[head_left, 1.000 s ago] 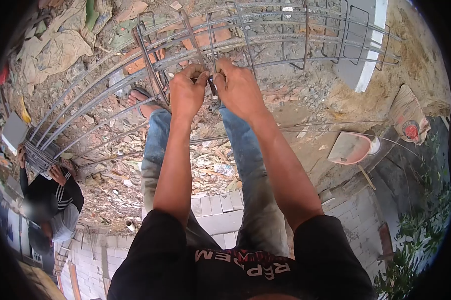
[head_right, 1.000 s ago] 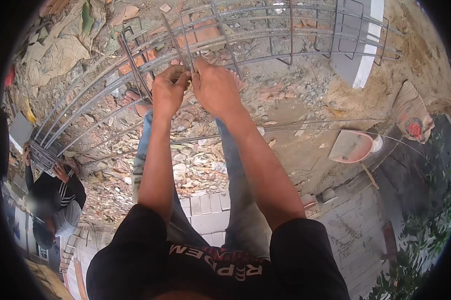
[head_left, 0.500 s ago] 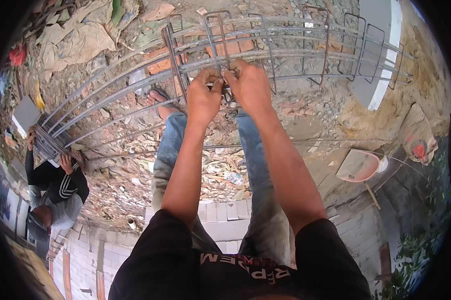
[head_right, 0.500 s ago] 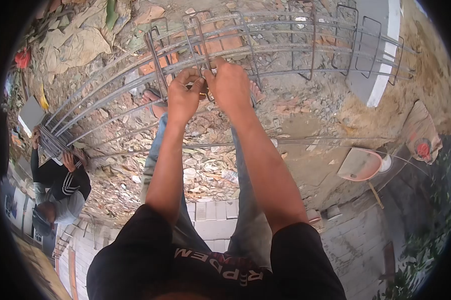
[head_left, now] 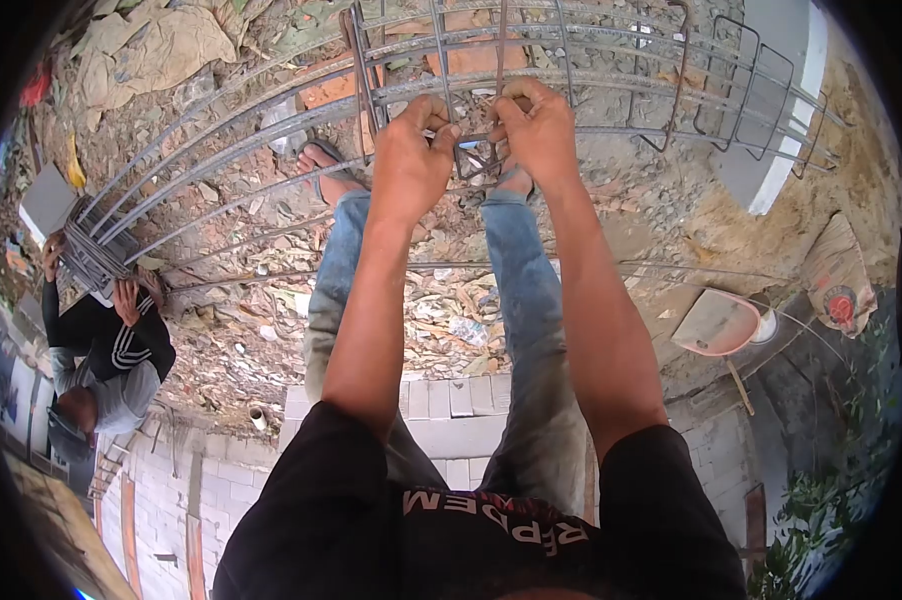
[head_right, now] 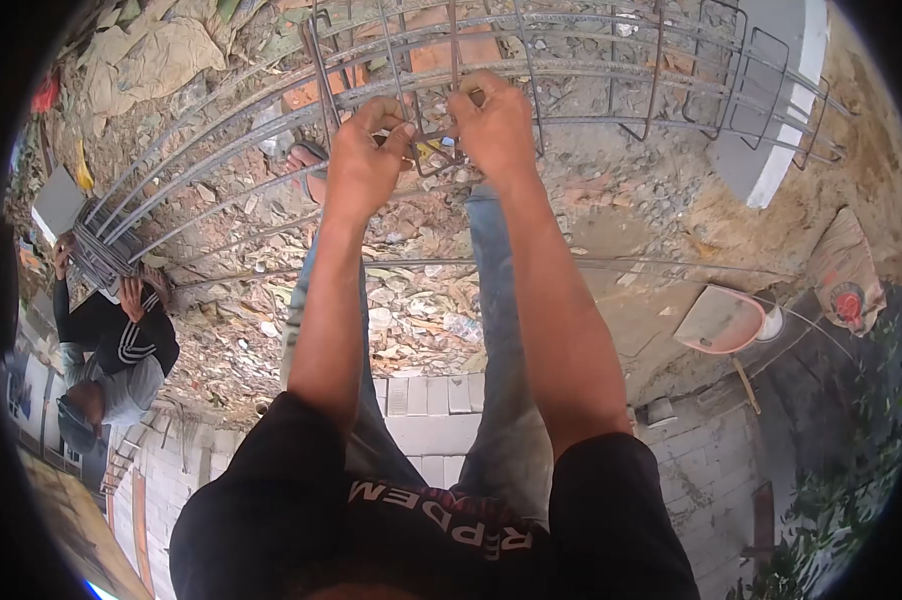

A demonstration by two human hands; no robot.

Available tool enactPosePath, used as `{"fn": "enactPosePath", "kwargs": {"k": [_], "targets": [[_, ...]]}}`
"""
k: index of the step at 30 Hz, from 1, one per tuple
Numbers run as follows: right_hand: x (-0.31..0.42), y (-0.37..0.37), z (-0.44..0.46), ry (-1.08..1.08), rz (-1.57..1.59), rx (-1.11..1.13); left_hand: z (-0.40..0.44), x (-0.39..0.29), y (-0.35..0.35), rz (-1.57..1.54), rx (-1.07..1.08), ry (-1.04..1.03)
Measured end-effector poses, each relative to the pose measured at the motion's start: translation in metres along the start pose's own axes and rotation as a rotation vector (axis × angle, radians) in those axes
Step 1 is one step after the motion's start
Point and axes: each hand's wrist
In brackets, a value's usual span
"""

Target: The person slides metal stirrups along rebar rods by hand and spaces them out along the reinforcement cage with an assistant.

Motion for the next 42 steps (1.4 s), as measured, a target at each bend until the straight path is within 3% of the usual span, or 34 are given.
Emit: {"fn": "enactPosePath", "kwargs": {"k": [5,8,14,20,23,26,33,39,42], "targets": [[-0.006,-0.016,0.002,0.011,0.140,0.075,0.001,0.010,-0.015,-0.149,-0.072,-0.016],[0.002,-0.019,0.003,-0.067,0.138,0.091,0.001,0.014,-0.018,-0.143,-0.082,0.011],[0.000,-0.018,-0.009,0.021,0.141,0.030,-0.008,-0.003,-0.012,-0.098,-0.009,-0.019],[0.005,-0.015,-0.021,0.266,-0.470,0.104,-0.008,-0.005,-0.021,-0.121,-0.132,0.008],[0.025,-0.013,-0.031,0.173,-0.388,0.117,-0.002,-0.003,-0.014,-0.075,-0.197,0.044],[0.020,-0.018,-0.032,0.167,-0.304,0.028,0.001,0.006,-0.011,-0.176,-0.123,0.127],[0.031,-0.010,0.001,0.175,-0.058,-0.168,-0.014,0.007,-0.012,0.157,-0.165,-0.005],[0.034,0.008,0.015,0.318,-0.560,-0.114,-0.011,0.015,-0.004,0.149,-0.277,-0.046],[0.028,0.014,0.014,0.237,-0.557,-0.008,-0.006,0.007,-0.003,0.077,-0.224,0.004]]}}
Point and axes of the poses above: each hand's wrist, its own z-axis towards the middle knuckle, its own y-axis out of the back of the hand, x = y × z, and after that the axes turned 8 degrees about y, right-handed
